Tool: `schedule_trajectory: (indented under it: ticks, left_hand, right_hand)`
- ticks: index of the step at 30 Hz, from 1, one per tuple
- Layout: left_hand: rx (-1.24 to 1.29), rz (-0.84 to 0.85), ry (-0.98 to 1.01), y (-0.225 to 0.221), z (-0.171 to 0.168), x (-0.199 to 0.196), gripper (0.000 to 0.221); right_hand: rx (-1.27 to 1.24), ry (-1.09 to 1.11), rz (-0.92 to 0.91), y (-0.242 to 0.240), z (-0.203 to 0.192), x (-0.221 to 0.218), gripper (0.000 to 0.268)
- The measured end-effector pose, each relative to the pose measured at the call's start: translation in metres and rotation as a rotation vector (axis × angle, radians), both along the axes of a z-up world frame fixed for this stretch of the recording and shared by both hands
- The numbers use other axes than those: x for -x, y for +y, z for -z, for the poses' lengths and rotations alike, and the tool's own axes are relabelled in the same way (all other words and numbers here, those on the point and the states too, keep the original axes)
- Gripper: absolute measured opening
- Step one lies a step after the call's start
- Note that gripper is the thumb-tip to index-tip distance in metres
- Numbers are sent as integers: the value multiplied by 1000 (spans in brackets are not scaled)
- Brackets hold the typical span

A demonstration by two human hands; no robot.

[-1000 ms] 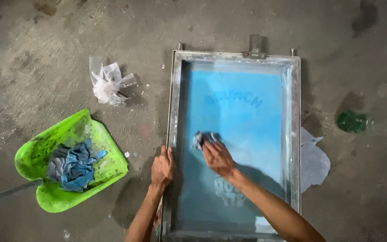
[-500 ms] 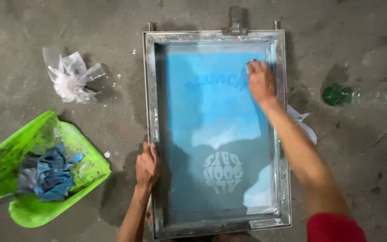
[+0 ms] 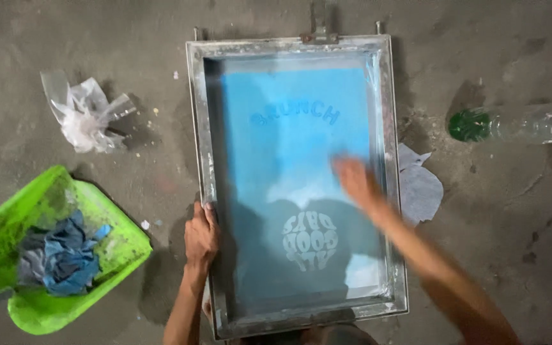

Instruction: The person is cleaning a screen printing frame by wiping it with a cloth and a cleaning solution.

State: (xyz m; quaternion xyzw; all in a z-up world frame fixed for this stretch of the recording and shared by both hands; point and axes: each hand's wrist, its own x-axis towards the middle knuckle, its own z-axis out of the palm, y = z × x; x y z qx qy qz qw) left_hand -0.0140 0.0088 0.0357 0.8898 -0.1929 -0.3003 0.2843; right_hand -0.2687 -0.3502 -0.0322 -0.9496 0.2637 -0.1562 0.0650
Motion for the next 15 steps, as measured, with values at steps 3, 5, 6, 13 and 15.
schedule_trajectory:
  ticks: [3, 5, 6, 13, 15]
  left_hand:
    - [-108, -41, 101, -3, -12, -4, 50]
    - [-167, 12, 145, -6, -24, -7, 57]
    - [-165, 10, 140, -5, -21, -9, 57]
    - [-270, -62, 176, -6, -27, 9, 55]
    - [-267, -94, 162, -14, -16, 0, 54]
  right_hand:
    - [-228, 18, 65, 91, -54, 68, 15]
    - [-452, 26, 110, 74, -73, 54, 16]
    - [-449, 22, 108, 50, -76, 22, 16]
    - [370, 278, 44, -122, 148, 6, 15]
    - [543, 273, -73, -34, 121, 41, 17]
